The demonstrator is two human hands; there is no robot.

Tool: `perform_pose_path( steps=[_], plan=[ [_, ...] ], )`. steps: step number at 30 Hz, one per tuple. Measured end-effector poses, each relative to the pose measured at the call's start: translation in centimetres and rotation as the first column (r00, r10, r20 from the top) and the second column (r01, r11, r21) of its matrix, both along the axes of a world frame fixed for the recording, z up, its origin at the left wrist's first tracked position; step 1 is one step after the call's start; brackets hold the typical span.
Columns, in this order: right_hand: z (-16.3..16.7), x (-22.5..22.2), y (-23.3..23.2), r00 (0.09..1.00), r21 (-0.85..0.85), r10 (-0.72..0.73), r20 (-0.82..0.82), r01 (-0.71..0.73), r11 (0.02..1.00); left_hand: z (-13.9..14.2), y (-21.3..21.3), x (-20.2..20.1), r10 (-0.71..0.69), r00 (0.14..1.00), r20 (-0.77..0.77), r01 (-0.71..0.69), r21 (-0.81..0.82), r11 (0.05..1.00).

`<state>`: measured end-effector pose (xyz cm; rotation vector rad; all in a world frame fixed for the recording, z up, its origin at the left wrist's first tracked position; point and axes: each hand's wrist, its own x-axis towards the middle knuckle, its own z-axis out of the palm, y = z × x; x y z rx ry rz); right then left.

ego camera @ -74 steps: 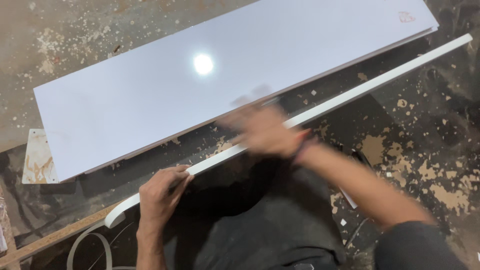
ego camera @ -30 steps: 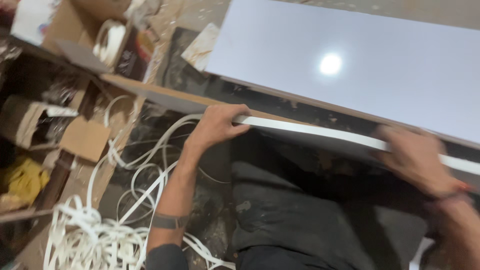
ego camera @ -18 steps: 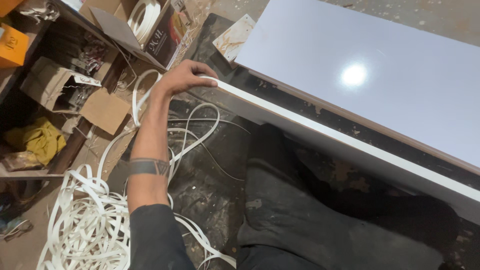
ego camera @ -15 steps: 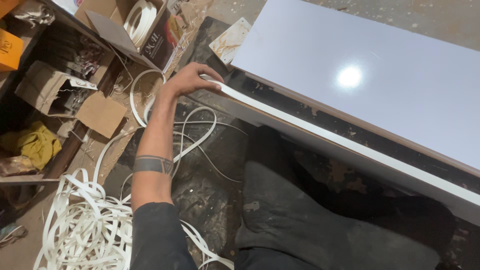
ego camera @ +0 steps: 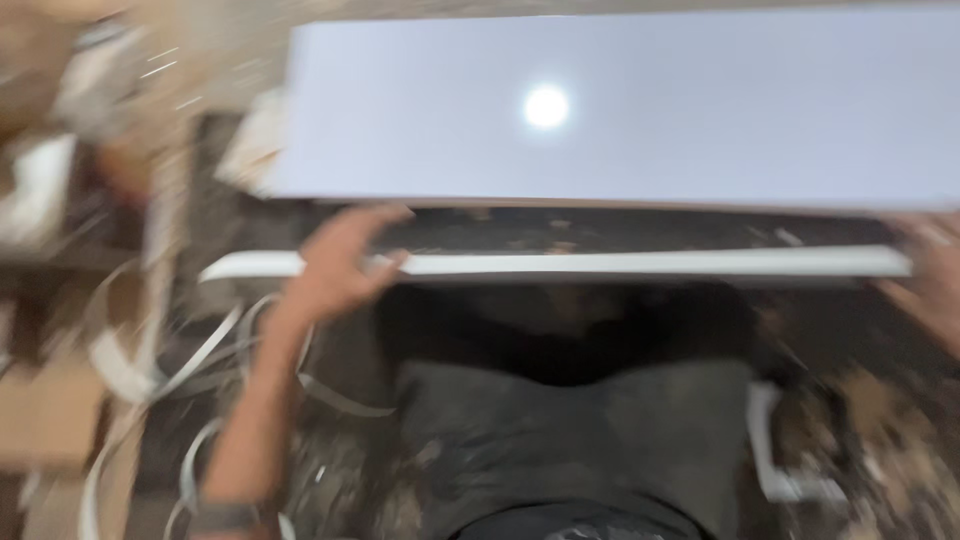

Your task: The person untangles a length of white edge banding tape, aligns it along the edge of a long white board resting on a workbench, and presses it onto the edge. They then run a hot iron along the tape to heat-activate the adhesive and press the banding firmly onto the board edge, working along the length of the panel.

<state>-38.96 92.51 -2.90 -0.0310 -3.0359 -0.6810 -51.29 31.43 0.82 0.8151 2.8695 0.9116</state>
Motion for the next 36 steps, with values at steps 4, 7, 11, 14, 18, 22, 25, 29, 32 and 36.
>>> perform_pose_path(
  steps=[4, 7, 11, 14, 18, 22, 25, 29, 32, 36],
  plan=[
    [-0.4, 5.5, -0.9, 0.921, -0.26, -0.07, -0.382, -0.035, 0.965, -3.5, 16.3, 3.2, -0.395, 0.911, -0.115, 0.41, 0.184, 0.893],
    [-2.8, 10.4, -2.8, 0.804, -0.49, -0.28, -0.525, -0.016, 0.872, -4.7, 23.9, 5.1, -0.405, 0.878, -0.256, 0.449, 0.143, 0.882],
    [-7.9, 15.1, -4.7, 0.75, -0.647, -0.66, 0.038, 0.522, 0.555, -4.5, 28.6, 5.9, -0.352, 0.875, -0.331, 0.423, 0.169, 0.89],
    [-10.9, 16.5, -5.2, 0.621, -0.486, -0.683, 0.384, 0.765, 0.422, -4.5, 30.0, 5.6, -0.293, 0.887, -0.357, 0.377, 0.192, 0.906],
    [-12.9, 16.2, -5.1, 0.576, -0.535, -0.741, 0.345, 0.77, 0.349, -5.2, 29.8, 5.3, -0.263, 0.896, -0.358, 0.358, 0.231, 0.905],
    [-13.4, 15.3, -4.4, 0.462, -0.56, -0.682, 0.567, 0.824, 0.092, -5.2, 29.0, 5.5, -0.258, 0.918, -0.301, 0.32, 0.177, 0.931],
    [-13.3, 15.0, -4.4, 0.472, -0.6, -0.651, 0.595, 0.8, 0.032, -4.8, 29.2, 5.7, -0.238, 0.92, -0.31, 0.297, 0.158, 0.942],
    [-12.2, 15.4, -4.0, 0.635, -0.738, -0.661, 0.401, 0.651, 0.178, -4.7, 29.6, 5.5, -0.225, 0.924, -0.31, 0.276, 0.133, 0.952],
    [-8.6, 16.6, -2.8, 0.571, -0.756, -0.726, 0.385, 0.645, 0.106, -4.9, 29.8, 5.1, -0.227, 0.929, -0.292, 0.271, 0.12, 0.955],
    [-1.3, 16.3, -0.9, 0.642, -0.806, -0.745, 0.18, 0.531, 0.262, -5.0, 30.1, 4.5, -0.211, 0.941, -0.265, 0.252, 0.132, 0.959]
  ],
)
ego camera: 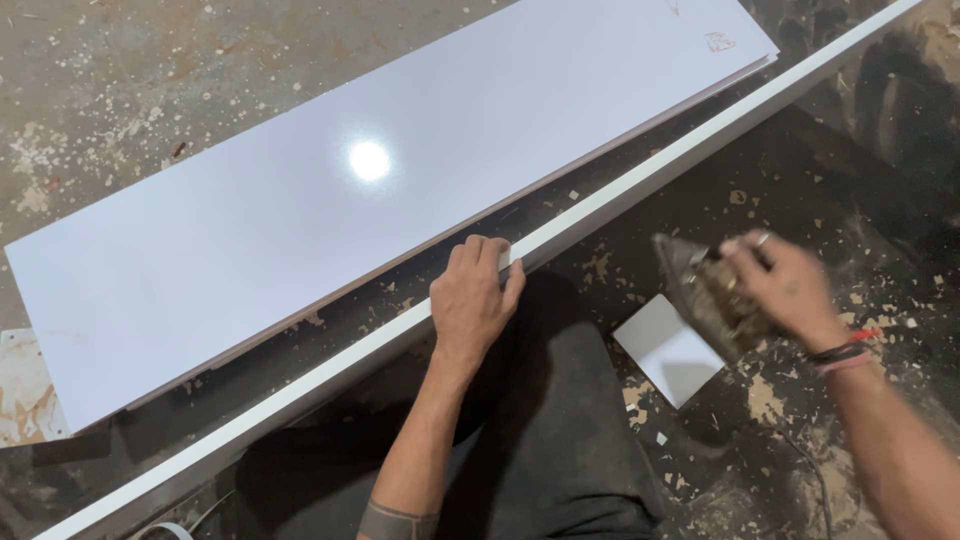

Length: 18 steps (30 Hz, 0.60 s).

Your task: The person untangles a length of white edge banding tape, aligns it along the edge of a long white board resting on a workbench, and presses it onto the edge. They then run a hot iron along the tape to heat-activate the adhesive and press the banding firmly onto the board edge, working along the length of the panel.

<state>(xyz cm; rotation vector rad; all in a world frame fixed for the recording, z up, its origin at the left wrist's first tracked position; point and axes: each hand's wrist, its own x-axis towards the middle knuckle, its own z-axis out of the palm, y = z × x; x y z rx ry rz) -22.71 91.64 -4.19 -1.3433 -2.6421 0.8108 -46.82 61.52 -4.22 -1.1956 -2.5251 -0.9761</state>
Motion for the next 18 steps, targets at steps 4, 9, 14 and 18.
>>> perform_pose_path(
  steps=[4, 9, 14, 18],
  plan=[
    [6.1, -4.0, 3.1, 0.991, 0.198, 0.134, -0.032, -0.125, 0.972, 0.0, 0.3, -0.1, 0.006, 1.0, 0.019, -0.006, 0.006, 1.0],
    [8.3, -11.3, 6.0, 0.96, 0.387, 0.278, -0.023, -0.248, 0.888, -0.1, 0.7, 0.1, 0.012, 1.0, 0.025, -0.013, 0.041, 0.999],
    [8.6, -16.0, 6.5, 0.956, 0.399, 0.287, 0.063, -0.288, 0.871, -0.2, 0.8, 0.3, 0.033, 0.998, 0.044, -0.035, 0.051, 0.998],
    [8.2, -16.7, 6.1, 0.937, 0.434, 0.346, 0.047, -0.331, 0.838, -0.1, 0.9, 0.2, 0.023, 0.997, 0.074, -0.025, 0.038, 0.999]
  ],
)
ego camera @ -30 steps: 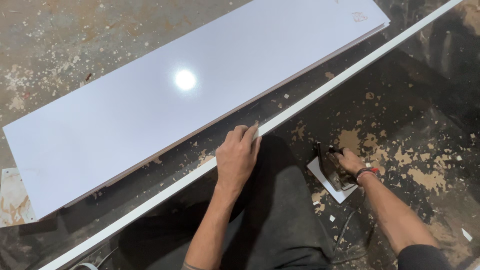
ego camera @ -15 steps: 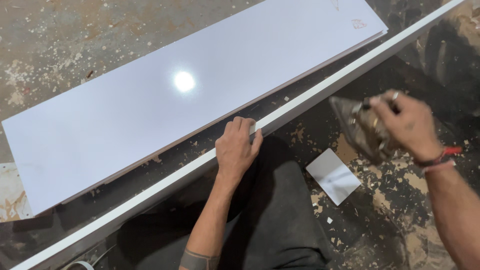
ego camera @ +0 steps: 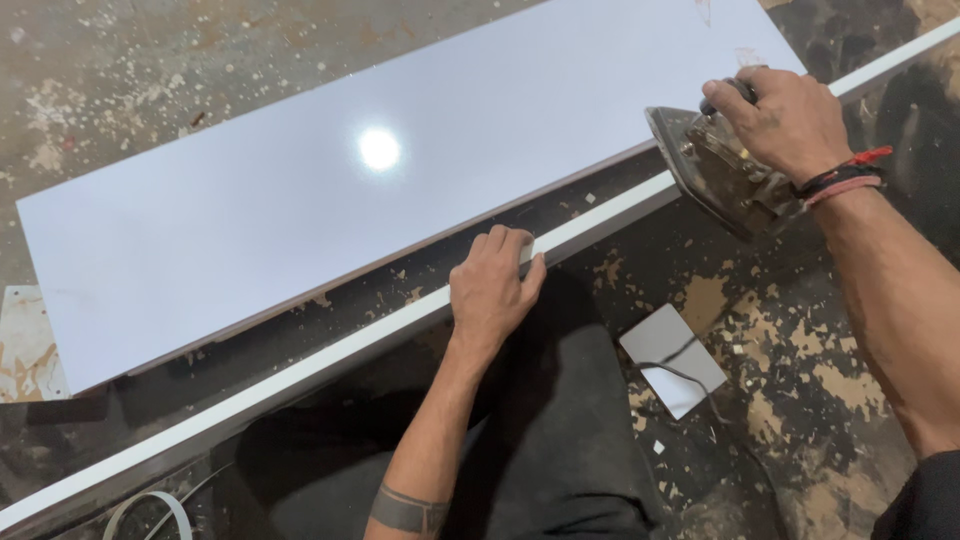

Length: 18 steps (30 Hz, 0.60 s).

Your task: The person untangles a length of white edge banding tape, aligns it along the edge of a long white board resting on a workbench, and presses it onto the edge. They then run a hot iron along the tape to heat-activate the adhesive and press the banding firmly onto the board edge, working along the length of the panel.

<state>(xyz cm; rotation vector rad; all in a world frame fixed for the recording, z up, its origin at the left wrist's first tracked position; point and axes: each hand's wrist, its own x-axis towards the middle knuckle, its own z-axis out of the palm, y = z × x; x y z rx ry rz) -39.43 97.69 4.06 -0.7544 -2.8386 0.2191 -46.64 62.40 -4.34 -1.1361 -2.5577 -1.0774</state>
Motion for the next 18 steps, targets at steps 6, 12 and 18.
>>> perform_pose_path(
  steps=[6, 12, 18],
  plan=[
    [0.6, -1.5, -3.7, 0.997, -0.047, 0.037, 0.063, -0.034, 0.998, 0.1, 0.1, -0.1, 0.0, 1.0, 0.03, 0.0, 0.001, 1.0],
    [0.8, -3.9, -9.1, 0.987, -0.049, 0.123, 0.099, -0.119, 0.992, -0.2, -0.1, -0.3, -0.003, 1.0, -0.018, 0.004, 0.052, 0.999],
    [1.4, -5.0, -13.2, 0.97, -0.01, 0.236, 0.066, -0.236, 0.972, -0.5, -1.3, -0.7, 0.025, 0.992, -0.124, -0.015, 0.081, 0.997]
  ],
)
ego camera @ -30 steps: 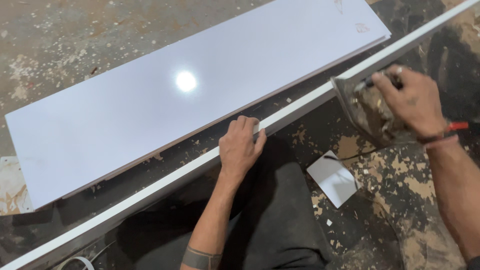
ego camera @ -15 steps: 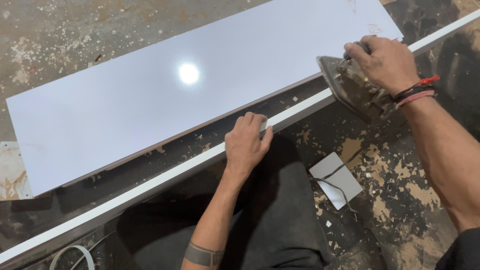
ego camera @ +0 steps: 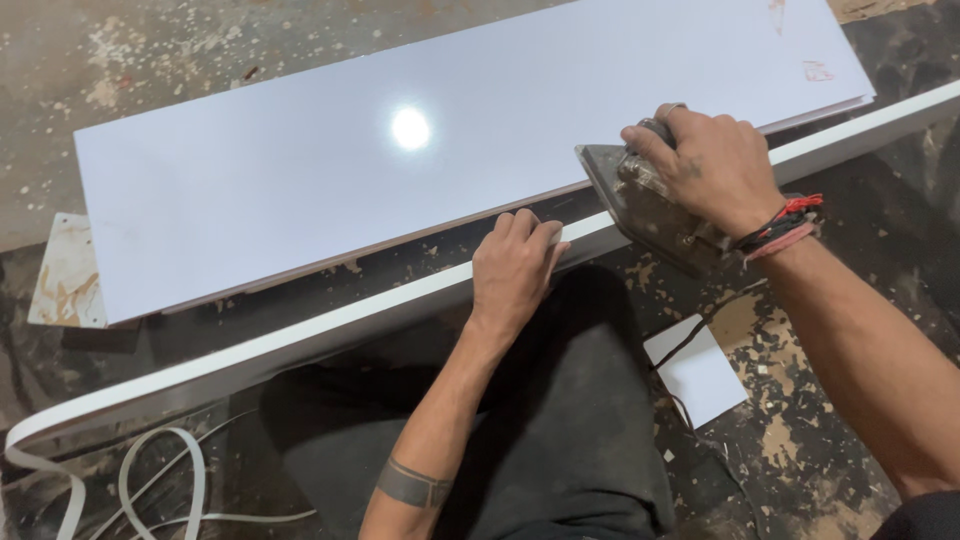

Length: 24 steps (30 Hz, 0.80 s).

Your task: The person untangles a length of white edge banding tape, aligns it along the edge of a long white board resting on a workbench, and presses it onto the edge. They then run a hot iron along the tape to heat-activate the adhesive and press the banding firmly onto the board edge, working along the length of the panel.

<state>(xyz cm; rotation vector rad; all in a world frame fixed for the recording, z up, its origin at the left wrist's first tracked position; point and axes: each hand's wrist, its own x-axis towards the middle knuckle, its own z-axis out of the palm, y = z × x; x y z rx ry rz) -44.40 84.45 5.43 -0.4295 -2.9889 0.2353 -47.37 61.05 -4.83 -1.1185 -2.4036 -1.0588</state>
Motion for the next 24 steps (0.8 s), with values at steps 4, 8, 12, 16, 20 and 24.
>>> perform_pose_path(
  steps=[4, 8, 12, 16, 20, 24],
  plan=[
    [0.3, -0.5, -2.4, 0.999, -0.031, 0.03, 0.024, -0.029, 0.999, -0.1, -1.2, -0.3, -0.018, 0.995, -0.097, 0.01, -0.074, 0.997],
    [0.3, -0.7, -3.4, 0.996, -0.003, 0.048, 0.078, -0.048, 0.999, -0.1, -1.7, -0.4, -0.051, 0.995, -0.085, 0.047, -0.046, 0.998],
    [-0.3, -0.9, -1.9, 0.988, 0.025, 0.022, 0.155, -0.026, 0.999, 0.0, -1.9, -0.5, -0.062, 0.997, -0.039, 0.06, -0.046, 0.997],
    [-0.5, -0.4, 3.2, 0.996, 0.065, -0.025, 0.085, 0.019, 0.998, 0.2, -2.0, -0.8, -0.051, 0.999, -0.013, 0.05, -0.043, 0.998],
    [-0.1, 0.6, 9.9, 0.995, 0.094, -0.046, -0.085, 0.054, 0.994, 0.7, -2.3, -1.2, -0.046, 0.999, 0.011, 0.047, -0.045, 0.998],
    [0.1, 1.0, 13.7, 0.972, 0.178, -0.23, -0.045, 0.235, 0.956, 1.1, -2.4, -1.5, -0.046, 0.991, 0.126, 0.053, -0.055, 0.997]
  ],
)
